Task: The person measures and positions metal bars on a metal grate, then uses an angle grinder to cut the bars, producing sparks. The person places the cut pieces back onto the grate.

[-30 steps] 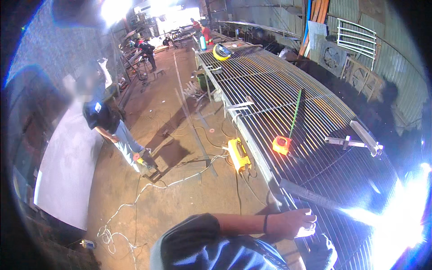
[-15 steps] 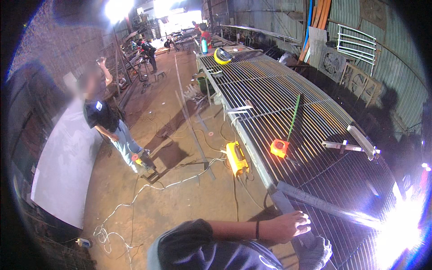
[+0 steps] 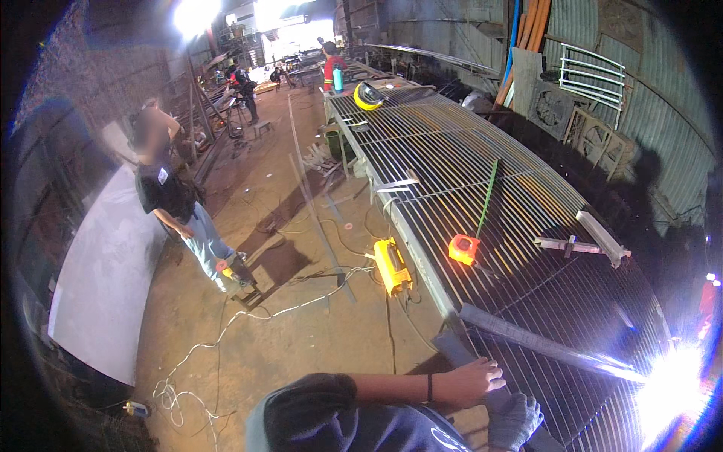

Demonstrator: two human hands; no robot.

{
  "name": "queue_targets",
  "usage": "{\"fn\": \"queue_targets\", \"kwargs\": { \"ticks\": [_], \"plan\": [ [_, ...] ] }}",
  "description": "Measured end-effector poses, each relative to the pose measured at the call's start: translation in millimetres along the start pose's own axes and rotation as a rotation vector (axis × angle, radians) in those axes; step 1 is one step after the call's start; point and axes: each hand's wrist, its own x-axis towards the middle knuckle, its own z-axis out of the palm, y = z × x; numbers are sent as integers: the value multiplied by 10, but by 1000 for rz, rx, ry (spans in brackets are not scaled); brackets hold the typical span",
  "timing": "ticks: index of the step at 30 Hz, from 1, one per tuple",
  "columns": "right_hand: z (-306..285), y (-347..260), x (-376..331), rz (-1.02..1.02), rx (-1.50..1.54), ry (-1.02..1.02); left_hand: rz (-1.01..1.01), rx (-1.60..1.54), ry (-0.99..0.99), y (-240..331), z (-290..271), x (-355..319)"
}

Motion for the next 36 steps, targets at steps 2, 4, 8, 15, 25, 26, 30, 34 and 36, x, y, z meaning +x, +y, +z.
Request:
{"fn": "queue_targets", "kwargs": {
  "ticks": [2,4,8,15,25,26,30,34,36],
  "plan": [
    [39,-34,-4,1,9,5,15,-15,-2,-66,58,-16],
    [61,-35,8,1,13,2,6,-54,14,-91,97,-15],
    [-25,-70,83,50,-13,-160,12,-60,-70,-19,-154,30],
    [57,-78,129,-6,-44,-85,25,-25,150,-52,45,-22],
    [122,-225,231,12,-9,-127,72,46,96,60,-156,5],
    [123,-230,232,25,1,-130,80,59,106,48,-132,2],
    [-42,-356,195,53,-19,-149,91,39,123,42,-117,1],
    [-31,-291,160,39,-16,-181,113,54,153,43,-99,12],
    [-35,-261,148,40,-12,-197,125,62,158,37,-84,31]
  ]
}}
